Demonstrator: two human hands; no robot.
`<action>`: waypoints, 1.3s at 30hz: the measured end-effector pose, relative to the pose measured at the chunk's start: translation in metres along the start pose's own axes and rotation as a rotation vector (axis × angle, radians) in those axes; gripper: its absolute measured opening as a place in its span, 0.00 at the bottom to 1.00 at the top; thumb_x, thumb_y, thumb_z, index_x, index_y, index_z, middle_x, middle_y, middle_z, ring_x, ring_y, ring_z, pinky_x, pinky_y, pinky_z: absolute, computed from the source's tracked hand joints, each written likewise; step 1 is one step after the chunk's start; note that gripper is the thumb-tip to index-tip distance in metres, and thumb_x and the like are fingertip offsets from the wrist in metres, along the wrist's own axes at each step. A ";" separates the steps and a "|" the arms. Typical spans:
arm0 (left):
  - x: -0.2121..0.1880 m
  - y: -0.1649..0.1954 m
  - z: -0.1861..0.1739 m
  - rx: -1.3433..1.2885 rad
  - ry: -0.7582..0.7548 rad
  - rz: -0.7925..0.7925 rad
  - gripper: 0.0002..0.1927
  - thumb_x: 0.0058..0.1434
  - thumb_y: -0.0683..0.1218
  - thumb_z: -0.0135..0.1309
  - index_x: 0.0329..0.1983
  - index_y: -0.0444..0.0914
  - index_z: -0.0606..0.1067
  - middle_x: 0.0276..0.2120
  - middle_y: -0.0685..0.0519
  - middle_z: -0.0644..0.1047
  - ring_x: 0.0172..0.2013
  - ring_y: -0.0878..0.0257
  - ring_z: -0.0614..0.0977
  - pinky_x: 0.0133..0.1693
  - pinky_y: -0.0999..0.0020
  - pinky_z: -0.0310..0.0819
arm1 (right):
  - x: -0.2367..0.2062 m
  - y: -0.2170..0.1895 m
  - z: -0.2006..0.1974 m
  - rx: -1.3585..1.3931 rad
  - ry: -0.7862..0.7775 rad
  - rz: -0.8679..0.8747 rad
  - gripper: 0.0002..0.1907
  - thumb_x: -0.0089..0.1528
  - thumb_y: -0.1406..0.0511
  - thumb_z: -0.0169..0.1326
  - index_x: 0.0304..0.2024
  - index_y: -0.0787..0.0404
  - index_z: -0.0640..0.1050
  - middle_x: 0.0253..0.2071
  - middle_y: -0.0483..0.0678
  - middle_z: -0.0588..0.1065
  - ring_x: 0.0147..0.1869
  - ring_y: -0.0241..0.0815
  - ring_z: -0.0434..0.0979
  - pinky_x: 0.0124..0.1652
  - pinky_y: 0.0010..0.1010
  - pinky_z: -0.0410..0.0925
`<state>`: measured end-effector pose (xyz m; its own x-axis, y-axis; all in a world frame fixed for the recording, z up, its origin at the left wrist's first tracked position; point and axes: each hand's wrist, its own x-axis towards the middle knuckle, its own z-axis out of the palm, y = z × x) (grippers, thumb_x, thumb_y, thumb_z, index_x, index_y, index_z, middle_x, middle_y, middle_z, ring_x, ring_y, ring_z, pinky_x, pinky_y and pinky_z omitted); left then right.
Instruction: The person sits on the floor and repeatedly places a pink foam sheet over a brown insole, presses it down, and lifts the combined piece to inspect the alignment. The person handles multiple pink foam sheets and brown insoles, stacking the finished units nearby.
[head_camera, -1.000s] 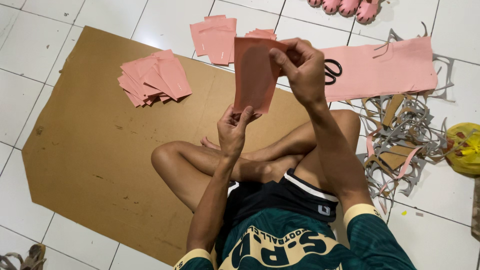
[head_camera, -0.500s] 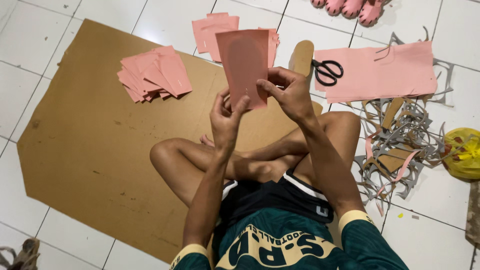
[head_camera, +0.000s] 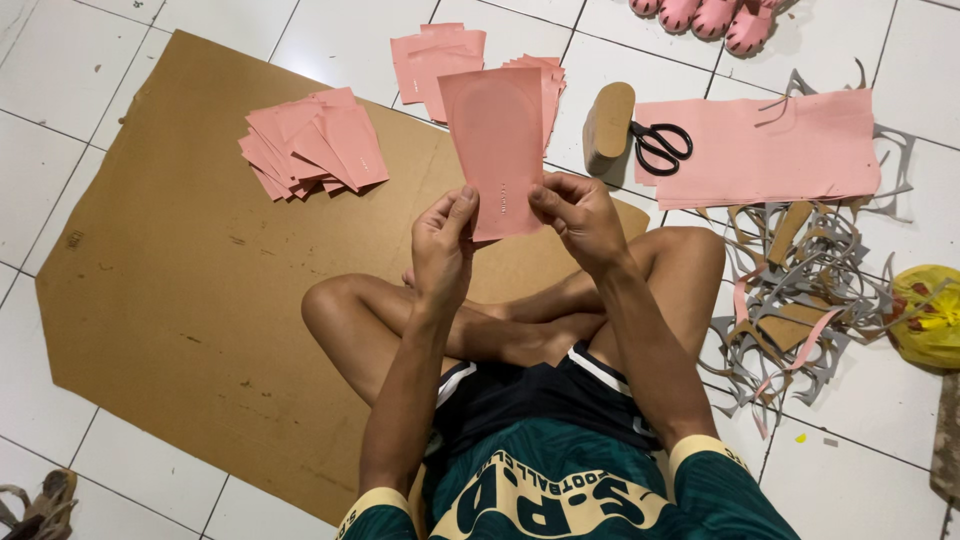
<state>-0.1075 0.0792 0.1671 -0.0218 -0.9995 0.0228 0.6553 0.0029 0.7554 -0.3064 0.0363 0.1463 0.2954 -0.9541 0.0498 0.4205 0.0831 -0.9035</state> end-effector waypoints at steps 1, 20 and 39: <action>0.000 0.001 0.001 -0.003 0.014 -0.022 0.13 0.75 0.48 0.50 0.42 0.31 0.75 0.32 0.55 0.76 0.32 0.70 0.77 0.42 0.69 0.81 | 0.000 0.000 0.000 0.016 0.009 0.014 0.11 0.66 0.64 0.61 0.44 0.68 0.82 0.32 0.42 0.76 0.36 0.29 0.69 0.37 0.20 0.65; -0.014 0.002 0.007 0.245 -0.005 0.027 0.18 0.70 0.49 0.56 0.48 0.26 0.78 0.38 0.45 0.82 0.39 0.60 0.85 0.46 0.60 0.88 | -0.017 0.007 0.000 0.081 -0.041 -0.123 0.11 0.67 0.64 0.63 0.45 0.67 0.81 0.40 0.48 0.81 0.43 0.35 0.80 0.47 0.27 0.75; -0.018 -0.006 0.021 0.365 0.025 0.146 0.11 0.66 0.39 0.62 0.49 0.30 0.78 0.41 0.47 0.84 0.44 0.64 0.86 0.51 0.70 0.82 | -0.015 -0.008 0.017 -0.088 0.080 -0.186 0.12 0.68 0.63 0.60 0.44 0.70 0.81 0.39 0.50 0.81 0.43 0.37 0.82 0.48 0.30 0.76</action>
<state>-0.1264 0.0975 0.1757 0.0732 -0.9882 0.1347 0.3387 0.1517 0.9286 -0.3000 0.0545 0.1598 0.1490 -0.9707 0.1886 0.3835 -0.1190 -0.9158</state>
